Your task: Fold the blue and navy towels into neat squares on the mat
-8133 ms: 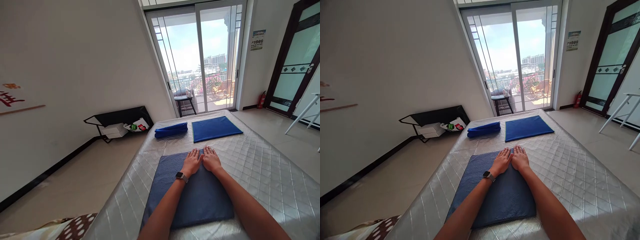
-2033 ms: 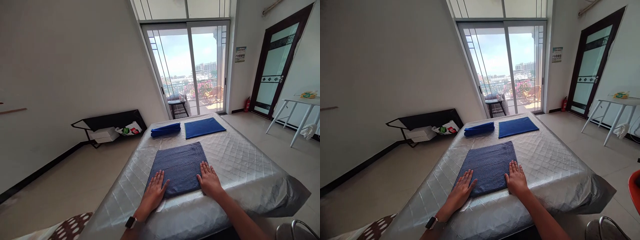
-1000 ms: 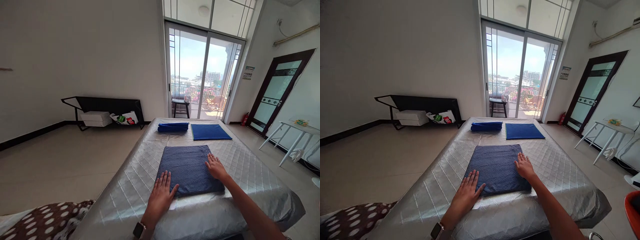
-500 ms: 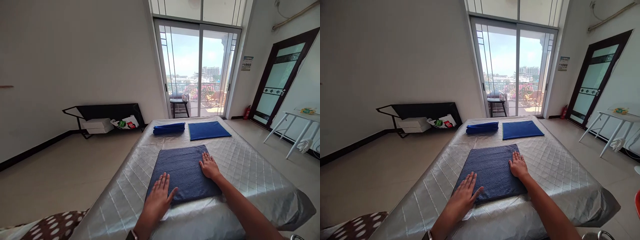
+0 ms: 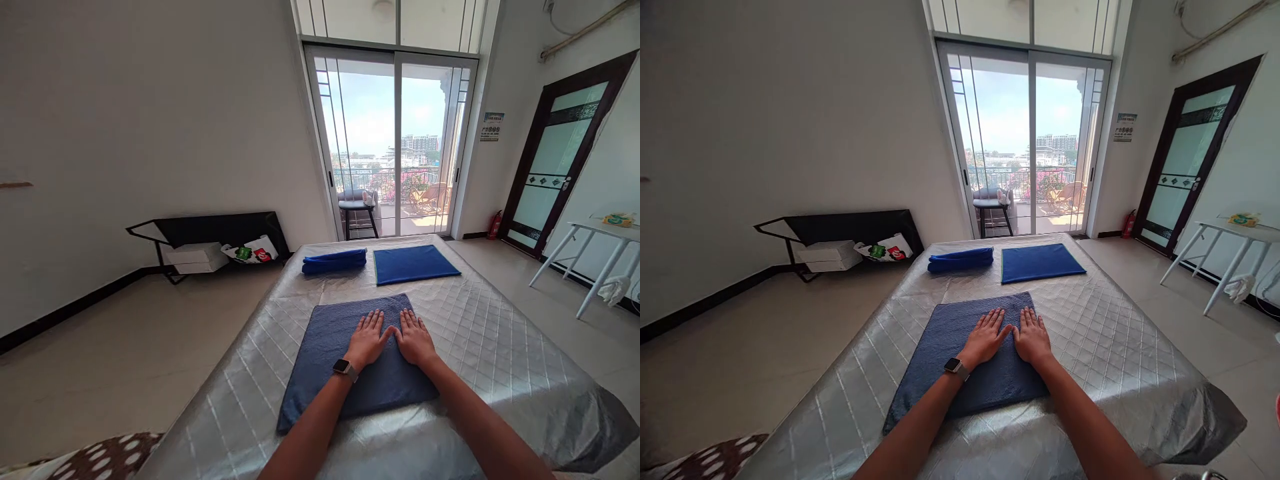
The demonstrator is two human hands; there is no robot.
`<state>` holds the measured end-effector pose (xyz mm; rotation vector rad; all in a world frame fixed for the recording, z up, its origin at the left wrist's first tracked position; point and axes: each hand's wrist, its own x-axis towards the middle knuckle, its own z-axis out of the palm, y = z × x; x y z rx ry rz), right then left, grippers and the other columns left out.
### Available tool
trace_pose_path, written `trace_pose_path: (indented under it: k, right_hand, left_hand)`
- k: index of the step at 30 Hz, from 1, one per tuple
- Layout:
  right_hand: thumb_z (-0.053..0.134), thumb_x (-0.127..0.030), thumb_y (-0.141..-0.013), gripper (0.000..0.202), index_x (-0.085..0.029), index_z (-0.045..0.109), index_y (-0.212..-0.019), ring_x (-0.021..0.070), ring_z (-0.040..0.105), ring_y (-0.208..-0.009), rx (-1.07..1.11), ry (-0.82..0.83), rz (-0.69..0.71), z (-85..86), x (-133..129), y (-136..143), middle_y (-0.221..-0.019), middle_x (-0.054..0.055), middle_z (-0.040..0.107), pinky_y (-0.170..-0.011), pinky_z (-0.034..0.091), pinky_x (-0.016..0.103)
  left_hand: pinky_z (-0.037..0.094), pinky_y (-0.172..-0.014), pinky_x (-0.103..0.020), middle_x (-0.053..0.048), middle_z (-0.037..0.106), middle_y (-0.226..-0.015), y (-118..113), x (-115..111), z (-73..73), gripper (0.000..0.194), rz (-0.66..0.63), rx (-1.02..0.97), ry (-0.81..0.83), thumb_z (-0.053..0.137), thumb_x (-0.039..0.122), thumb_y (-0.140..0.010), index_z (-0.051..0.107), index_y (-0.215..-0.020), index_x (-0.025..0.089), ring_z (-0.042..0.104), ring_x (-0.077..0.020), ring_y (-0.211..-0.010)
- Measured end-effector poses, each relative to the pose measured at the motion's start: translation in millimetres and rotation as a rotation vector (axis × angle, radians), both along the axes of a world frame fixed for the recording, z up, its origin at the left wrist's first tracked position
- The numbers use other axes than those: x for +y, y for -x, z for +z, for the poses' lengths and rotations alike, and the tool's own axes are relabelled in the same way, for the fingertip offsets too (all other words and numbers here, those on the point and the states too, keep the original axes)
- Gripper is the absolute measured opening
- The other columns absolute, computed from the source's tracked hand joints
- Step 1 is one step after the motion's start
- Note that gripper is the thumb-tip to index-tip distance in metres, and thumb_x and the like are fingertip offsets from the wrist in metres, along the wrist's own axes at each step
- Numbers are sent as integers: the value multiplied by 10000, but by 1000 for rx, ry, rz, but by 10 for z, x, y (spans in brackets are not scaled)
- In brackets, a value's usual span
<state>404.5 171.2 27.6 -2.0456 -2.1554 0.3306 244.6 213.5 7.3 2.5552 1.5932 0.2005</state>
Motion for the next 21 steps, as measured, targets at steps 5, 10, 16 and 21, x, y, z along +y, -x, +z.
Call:
trace_pose_path:
  k: [5,10,16,21]
  right_hand:
    - [204,-430,-1033,663,-72,190,-1590,172,86,-1543,4,24,-13,35,-5,13,-1658,100,177,-1238,63,360]
    - [202,-425,-1030,662,-76,181,-1593,163,78,-1543,-24,43,-16,43,-8,15,-1662,93,163,-1238,59,357]
    - [175,-444,-1031,667,-90,184,-1596,169,84,-1543,-75,93,-15,51,95,-8,-1667,91,155,-1238,62,377]
    - [170,-429,-1036,646,-107,219,-1594,176,107,-1541,-128,10,-5,128,463,55,-1653,110,225,-1232,97,392]
  left_hand:
    - [196,-1239,-449,-128,268,-1640,782,173,-87,792,187,62,-4,118,628,-995,309,-1559,106,198,-265,-1530]
    - [210,-1235,-443,-171,270,-1632,1447,274,-202,812,392,43,-42,103,601,-995,311,-1544,41,235,-280,-1519]
    - [229,-1227,-453,-188,264,-1629,1457,274,-264,818,413,23,-63,154,611,-987,319,-1537,28,260,-295,-1509]
    - [234,-1224,-449,-195,243,-1632,1440,279,-247,823,404,21,-48,182,608,-987,299,-1540,9,254,-299,-1511]
